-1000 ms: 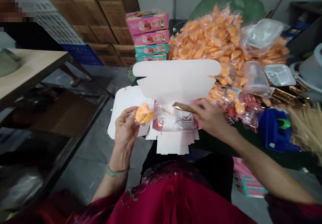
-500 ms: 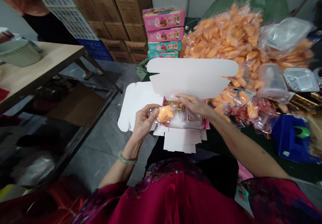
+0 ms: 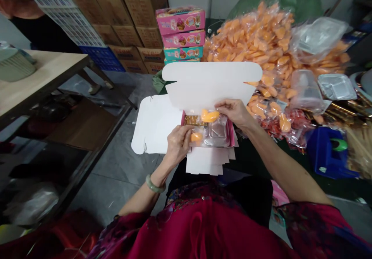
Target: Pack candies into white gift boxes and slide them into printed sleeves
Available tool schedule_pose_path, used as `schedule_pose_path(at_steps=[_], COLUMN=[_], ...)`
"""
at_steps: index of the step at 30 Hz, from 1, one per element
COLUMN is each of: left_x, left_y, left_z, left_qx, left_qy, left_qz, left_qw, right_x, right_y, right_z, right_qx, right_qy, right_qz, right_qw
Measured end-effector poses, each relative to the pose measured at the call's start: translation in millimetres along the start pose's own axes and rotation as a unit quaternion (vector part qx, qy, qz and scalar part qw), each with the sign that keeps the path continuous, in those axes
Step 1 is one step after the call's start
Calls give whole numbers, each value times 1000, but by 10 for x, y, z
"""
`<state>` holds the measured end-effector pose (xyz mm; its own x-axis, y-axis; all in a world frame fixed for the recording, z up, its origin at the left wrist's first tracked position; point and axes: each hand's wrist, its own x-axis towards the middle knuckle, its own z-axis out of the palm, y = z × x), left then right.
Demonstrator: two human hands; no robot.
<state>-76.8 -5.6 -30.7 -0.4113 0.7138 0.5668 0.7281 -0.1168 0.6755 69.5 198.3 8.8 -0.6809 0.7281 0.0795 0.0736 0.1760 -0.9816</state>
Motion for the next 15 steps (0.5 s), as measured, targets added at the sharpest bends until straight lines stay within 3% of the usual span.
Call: schedule_pose_path(at_steps=[4,8,10,12,15], left_x=[-60,-52,-49,-59,-98], left_y=[-21,-68,-43,6,64], left_z=[168,266,219,117,-23], left_qx=[15,146,202,197,138], left_qy=[0,27,70,93,22], left_qz=[-28,50,110,172,247], left_qw=[999,988,971,961,959], right_x=[50,9,-84,-255,-594], right_y=[39,-47,-112,-142,-50], right_z=[448,778,717,483,-80], right_qx=[-152,-435,-479,-483,-501], right_qy=[-93,-149,-131,-69,83], right_qz=[-62,-142,-163,-166,-113], right_qw=[982,877,852,857,854])
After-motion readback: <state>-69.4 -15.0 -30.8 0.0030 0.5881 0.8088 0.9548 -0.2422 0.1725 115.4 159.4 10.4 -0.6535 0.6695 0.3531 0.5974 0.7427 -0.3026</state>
